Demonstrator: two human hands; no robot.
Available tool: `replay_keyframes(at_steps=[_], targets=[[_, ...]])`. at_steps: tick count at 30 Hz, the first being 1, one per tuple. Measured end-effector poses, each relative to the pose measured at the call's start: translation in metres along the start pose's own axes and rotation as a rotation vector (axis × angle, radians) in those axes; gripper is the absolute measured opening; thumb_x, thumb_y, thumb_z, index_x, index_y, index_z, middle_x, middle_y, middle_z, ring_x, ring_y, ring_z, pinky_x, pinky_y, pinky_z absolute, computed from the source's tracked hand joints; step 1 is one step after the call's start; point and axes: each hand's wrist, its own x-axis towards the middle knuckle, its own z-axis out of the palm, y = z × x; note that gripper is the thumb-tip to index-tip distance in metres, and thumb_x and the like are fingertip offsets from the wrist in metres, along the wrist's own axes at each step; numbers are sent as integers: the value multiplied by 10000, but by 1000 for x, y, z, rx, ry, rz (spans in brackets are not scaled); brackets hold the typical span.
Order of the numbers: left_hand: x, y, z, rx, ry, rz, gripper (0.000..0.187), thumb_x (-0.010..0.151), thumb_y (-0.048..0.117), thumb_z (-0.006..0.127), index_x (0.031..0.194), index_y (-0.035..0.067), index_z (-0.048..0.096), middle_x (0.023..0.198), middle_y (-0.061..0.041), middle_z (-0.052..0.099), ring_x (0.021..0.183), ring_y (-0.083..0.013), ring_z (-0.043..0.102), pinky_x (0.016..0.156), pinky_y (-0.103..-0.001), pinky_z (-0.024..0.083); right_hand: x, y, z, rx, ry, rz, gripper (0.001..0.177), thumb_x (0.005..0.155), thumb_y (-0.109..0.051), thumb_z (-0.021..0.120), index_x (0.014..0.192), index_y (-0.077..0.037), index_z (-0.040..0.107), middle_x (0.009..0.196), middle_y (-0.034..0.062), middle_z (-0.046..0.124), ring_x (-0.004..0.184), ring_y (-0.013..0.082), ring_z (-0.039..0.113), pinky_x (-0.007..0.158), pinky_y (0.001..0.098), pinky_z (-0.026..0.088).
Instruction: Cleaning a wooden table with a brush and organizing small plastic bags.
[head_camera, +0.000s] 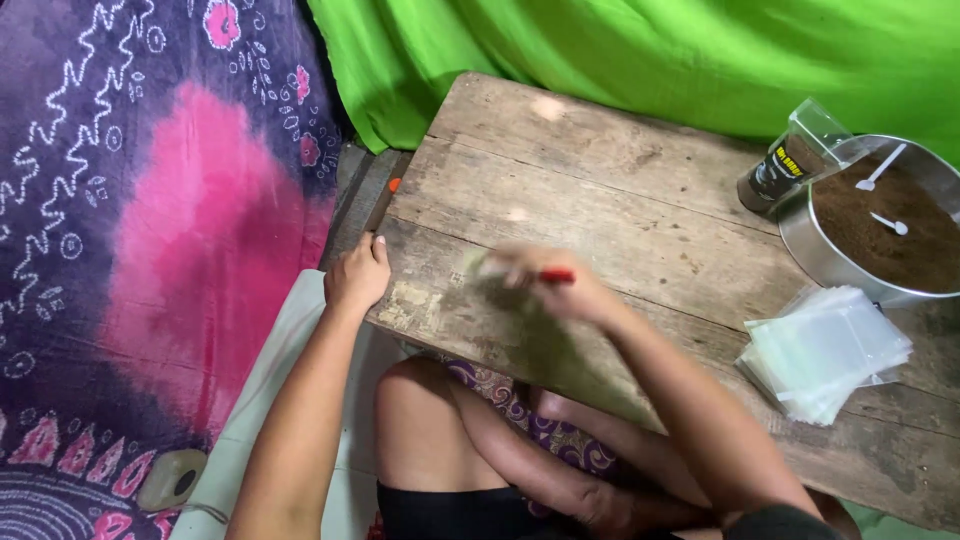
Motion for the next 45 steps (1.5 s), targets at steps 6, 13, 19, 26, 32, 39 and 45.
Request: replay_keyframes(at_steps=[6, 13, 19, 26, 32, 39, 45], targets=[[6, -2, 3, -20, -18, 5, 525, 1067, 479, 268, 1358, 161, 567, 1172, -280, 715, 1170, -494, 655, 1026, -577, 496, -50, 201, -110, -1069, 410, 692, 373, 950, -282, 647, 1315, -273, 721, 1171, 48, 710, 1192, 280, 651, 1003, 507, 488], [9, -4, 6, -18, 2, 8, 482, 1073, 467, 282, 1319, 160, 561, 1120, -284, 715, 1125, -493, 676, 998, -577, 518, 56, 72, -8, 173, -372, 352, 238, 912, -83, 613, 1114, -48, 734, 1314, 229, 693, 1282, 458, 592, 1119, 628, 406], [11, -6, 8, -21, -23, 8, 489, 1066, 479, 259, 1313, 165, 542, 1125, -281, 719, 1123, -493, 680, 1000, -572, 516, 41, 229, -67, -1125, 261, 764, 505, 896, -255, 643, 1326, -520, 617, 1313, -92, 585, 1305, 250, 480, 978, 666, 430], [21, -13, 20, -54, 16, 25, 493, 1068, 486, 275, 1261, 144, 572, 1071, -295, 721, 1085, -507, 689, 960, -585, 527, 57, -14, 47, 203, -624, 290, 264, 914, -133, 682, 1168, -78, 732, 1149, 234, 745, 1101, 412, 704, 967, 585, 544], [12, -15, 16, -45, 44, 63, 493, 1075, 483, 281, 1267, 146, 585, 1084, -275, 730, 1092, -474, 697, 972, -563, 532, 10, 71, -48, -589, -90, 525, 544, 867, -235, 657, 1403, -259, 569, 1263, 97, 627, 1190, 328, 585, 924, 587, 503], [18, -16, 20, 5, 40, 30, 500, 1070, 507, 286, 1278, 175, 597, 1086, -243, 746, 1112, -444, 701, 991, -542, 526, -50, -91, 13, 127, -328, 484, 344, 948, -146, 639, 1252, 5, 688, 1186, 314, 719, 1140, 496, 679, 926, 613, 540], [18, -14, 19, 0, 33, 25, 546, 1076, 509, 265, 1347, 174, 599, 1133, -276, 734, 1152, -466, 680, 1007, -544, 508, -133, 10, -86, -1147, 446, 505, 471, 923, -270, 600, 1386, -256, 686, 1174, 105, 680, 1073, 339, 692, 905, 437, 563]])
